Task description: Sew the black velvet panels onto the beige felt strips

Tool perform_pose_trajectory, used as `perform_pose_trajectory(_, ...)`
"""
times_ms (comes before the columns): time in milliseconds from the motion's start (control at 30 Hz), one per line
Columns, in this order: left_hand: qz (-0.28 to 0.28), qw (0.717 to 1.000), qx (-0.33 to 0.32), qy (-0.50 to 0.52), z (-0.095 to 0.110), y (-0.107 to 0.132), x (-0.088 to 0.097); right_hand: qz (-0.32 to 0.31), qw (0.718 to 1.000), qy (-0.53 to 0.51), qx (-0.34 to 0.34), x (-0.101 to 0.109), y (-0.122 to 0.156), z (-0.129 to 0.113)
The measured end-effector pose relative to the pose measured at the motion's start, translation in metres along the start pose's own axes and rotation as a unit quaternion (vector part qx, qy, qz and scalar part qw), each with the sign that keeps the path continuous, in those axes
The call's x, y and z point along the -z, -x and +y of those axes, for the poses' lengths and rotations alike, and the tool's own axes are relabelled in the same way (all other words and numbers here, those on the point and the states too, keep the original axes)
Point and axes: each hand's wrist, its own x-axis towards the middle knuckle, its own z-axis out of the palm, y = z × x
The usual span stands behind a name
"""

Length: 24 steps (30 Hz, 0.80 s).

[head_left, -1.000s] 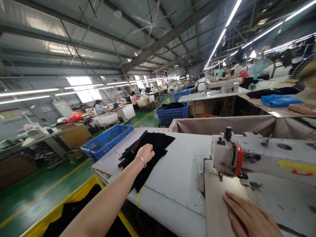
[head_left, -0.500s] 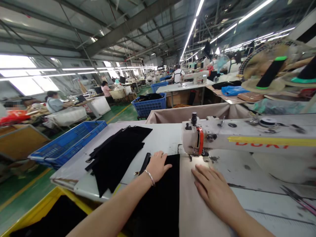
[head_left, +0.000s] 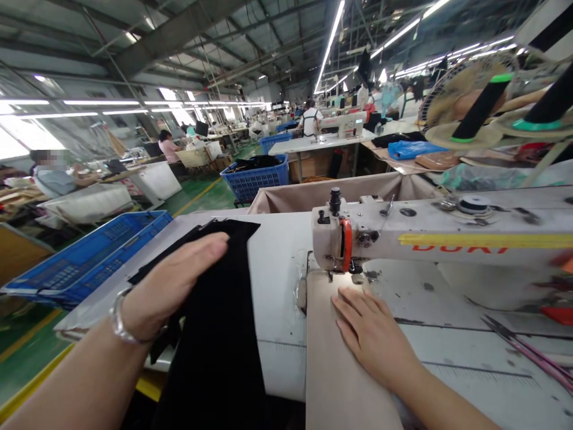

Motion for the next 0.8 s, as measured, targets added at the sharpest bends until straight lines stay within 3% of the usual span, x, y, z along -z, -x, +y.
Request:
perform_pose_trajectory(33,-0.11,0.991,-0.025,0.068,0.008,-0.003,-0.015,0.0,1.0,-0.002,-0.002,0.001,0.0,0.0)
perform_pose_trajectory(67,-0.234,0.963,-0.045,0.127,0.018,-0.007,-0.037,-0.001,1.0,-0.003,-0.001,0.001,-0.001,-0.001)
perform_pose_trajectory(100,-0.31,0.935,-0.053,0.165,0.028,-0.01,-0.063,-0.002,1.0,-0.003,0.001,0.002,-0.001,-0.001)
perform_pose_trajectory(133,-0.322,0.925,-0.042,0.197,0.037,-0.012,-0.092,-0.004,1.0,-0.002,0.004,0.003,-0.001,0.0)
perform_pose_trajectory(200,-0.272,0.941,-0.022,0.201,0.051,-0.015,-0.145,-0.009,1.0,0.0,0.008,0.004,-0.001,0.0)
perform_pose_trajectory(300,-0.175,0.971,-0.052,0.157,0.061,-0.019,-0.194,-0.019,1.0,0.0,0.005,0.006,-0.002,0.0)
perform_pose_trajectory(400,-0.149,0.977,-0.062,0.14,0.063,-0.027,-0.207,-0.027,1.0,0.0,0.004,0.007,-0.003,0.0)
perform_pose_trajectory(800,-0.125,0.984,-0.05,0.115,0.066,-0.034,-0.211,-0.025,1.0,-0.012,-0.006,0.006,-0.004,0.0)
